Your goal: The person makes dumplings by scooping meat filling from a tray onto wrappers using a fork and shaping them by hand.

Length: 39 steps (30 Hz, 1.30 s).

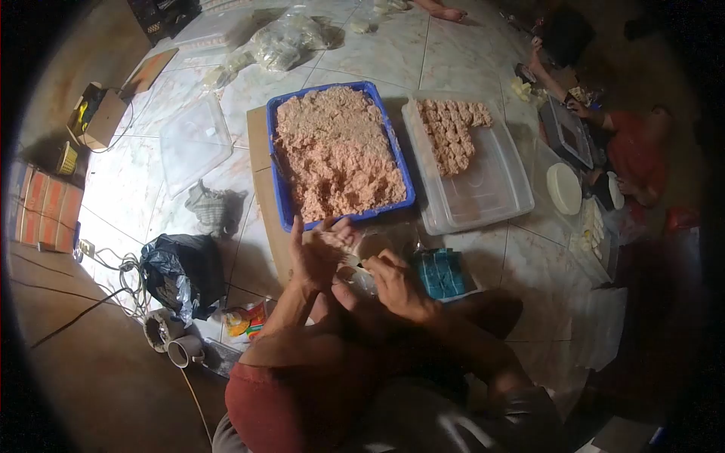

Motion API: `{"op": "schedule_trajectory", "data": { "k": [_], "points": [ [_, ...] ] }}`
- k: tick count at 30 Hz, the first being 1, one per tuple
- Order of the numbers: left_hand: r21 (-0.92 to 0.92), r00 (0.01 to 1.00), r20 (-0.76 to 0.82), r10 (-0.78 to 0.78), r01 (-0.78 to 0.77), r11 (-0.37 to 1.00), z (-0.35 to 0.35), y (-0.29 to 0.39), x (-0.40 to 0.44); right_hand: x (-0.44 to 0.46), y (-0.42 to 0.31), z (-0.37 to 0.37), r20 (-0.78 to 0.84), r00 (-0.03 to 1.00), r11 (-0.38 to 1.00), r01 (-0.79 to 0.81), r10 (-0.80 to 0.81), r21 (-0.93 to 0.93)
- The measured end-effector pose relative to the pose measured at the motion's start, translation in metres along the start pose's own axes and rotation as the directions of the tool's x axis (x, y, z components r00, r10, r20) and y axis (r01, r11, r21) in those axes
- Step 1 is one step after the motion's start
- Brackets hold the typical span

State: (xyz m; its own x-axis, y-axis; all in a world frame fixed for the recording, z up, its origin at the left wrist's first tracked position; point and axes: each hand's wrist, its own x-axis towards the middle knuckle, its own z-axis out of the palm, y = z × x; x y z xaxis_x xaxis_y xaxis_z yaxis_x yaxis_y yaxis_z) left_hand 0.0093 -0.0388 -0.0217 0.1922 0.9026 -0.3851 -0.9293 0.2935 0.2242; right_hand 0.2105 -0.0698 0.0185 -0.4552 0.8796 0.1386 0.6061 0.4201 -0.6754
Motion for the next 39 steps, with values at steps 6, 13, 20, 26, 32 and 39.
{"op": "schedule_trajectory", "data": {
  "k": [6, 13, 20, 26, 32, 39],
  "points": [
    [0.050, 0.999, -0.025, -0.039, 0.041, 0.998, -0.027, 0.009, -0.009, 0.071, 0.025, -0.082, -0.065, 0.989, 0.899, 0.091, -0.131, -0.429],
    [0.060, 0.957, 0.037, -0.289, 0.286, 0.956, -0.043, 0.002, -0.005, 0.110, 0.051, -0.048, 0.196, 0.931, 0.675, 0.360, -0.310, -0.644],
    [-0.126, 0.946, 0.165, -0.280, 0.302, 0.945, -0.026, 0.002, -0.005, 0.110, 0.021, -0.044, 0.016, 0.984, 0.983, 0.175, -0.175, -0.052],
    [-0.083, 0.948, 0.204, -0.244, 0.265, 0.961, -0.004, 0.020, -0.006, 0.062, 0.025, -0.035, 0.108, 0.969, 0.974, 0.218, -0.224, 0.063],
    [-0.022, 0.985, 0.077, -0.153, 0.155, 0.988, 0.006, 0.008, -0.008, 0.039, 0.004, -0.031, 0.090, 0.994, 0.986, 0.076, -0.063, -0.147],
    [-0.058, 0.986, 0.157, -0.064, 0.073, 0.996, 0.003, -0.008, 0.001, 0.006, -0.022, 0.000, -0.029, 0.987, 0.988, -0.155, 0.155, 0.002]
  ]
}}
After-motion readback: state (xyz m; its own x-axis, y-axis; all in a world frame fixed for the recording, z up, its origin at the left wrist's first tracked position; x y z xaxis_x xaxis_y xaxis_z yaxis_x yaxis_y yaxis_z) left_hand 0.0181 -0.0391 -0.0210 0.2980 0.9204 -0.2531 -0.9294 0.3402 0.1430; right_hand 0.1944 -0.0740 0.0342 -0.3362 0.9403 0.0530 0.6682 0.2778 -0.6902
